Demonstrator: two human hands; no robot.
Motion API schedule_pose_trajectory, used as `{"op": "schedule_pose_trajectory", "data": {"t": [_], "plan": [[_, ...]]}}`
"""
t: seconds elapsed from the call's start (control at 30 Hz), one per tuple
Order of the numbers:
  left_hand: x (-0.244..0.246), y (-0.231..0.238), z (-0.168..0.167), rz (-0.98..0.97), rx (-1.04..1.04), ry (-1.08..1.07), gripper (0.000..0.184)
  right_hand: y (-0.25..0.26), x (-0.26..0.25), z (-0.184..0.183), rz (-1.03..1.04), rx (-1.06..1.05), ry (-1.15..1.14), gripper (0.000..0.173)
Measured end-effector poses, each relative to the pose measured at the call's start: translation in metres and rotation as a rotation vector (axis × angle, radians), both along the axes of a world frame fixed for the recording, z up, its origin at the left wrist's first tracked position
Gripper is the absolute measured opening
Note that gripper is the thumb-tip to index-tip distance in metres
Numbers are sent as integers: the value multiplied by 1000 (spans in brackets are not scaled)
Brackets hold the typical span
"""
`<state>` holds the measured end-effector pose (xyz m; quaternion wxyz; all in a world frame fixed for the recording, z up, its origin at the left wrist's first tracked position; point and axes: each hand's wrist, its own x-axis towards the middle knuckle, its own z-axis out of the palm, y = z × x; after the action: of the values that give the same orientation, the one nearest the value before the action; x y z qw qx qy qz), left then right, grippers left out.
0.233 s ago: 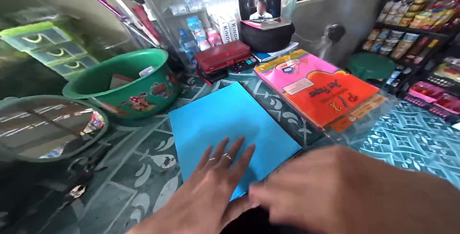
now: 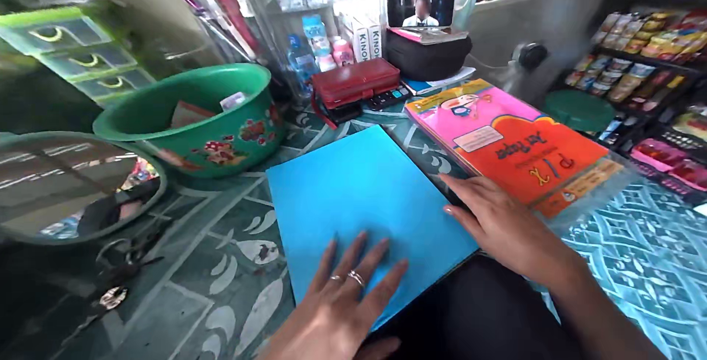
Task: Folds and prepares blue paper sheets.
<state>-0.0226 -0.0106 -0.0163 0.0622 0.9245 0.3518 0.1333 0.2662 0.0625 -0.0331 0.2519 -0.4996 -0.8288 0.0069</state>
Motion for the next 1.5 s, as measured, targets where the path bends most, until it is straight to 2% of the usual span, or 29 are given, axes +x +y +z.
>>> {"op": "schedule_pose_trajectory", "data": {"t": [0.13,0.27,0.43,0.67,0.77,0.83,0.93,1.07,1.27,1.5], "plan": [[0,-1,-10,-12,-8,-57,53,-3,-1,-5,49,2,32,47],[-1,-1,-7,2,-55,-81,57,-1,0,-6,42,-13,76,48],[0,-3,-7,42,-16,-39,60,-7,4,-7,69,-35,161,51],[13,-11,7,21,129,31,42,-22,21,0,120,-1,241,50],[16,-11,18,4,143,-23,37,-30,29,5,114,54,284,47],[17,-8,22,-22,192,-73,39,-34,33,7,92,106,306,45],[11,-4,15,-56,256,-97,46,-38,36,10,53,169,326,41],[4,-6,4,-61,282,-38,33,-36,33,4,79,148,330,40],[12,-6,-4,-18,352,29,36,-29,23,-5,17,-35,228,51],[51,-9,-7,103,563,159,50,-28,19,-8,98,-33,281,48]]}}
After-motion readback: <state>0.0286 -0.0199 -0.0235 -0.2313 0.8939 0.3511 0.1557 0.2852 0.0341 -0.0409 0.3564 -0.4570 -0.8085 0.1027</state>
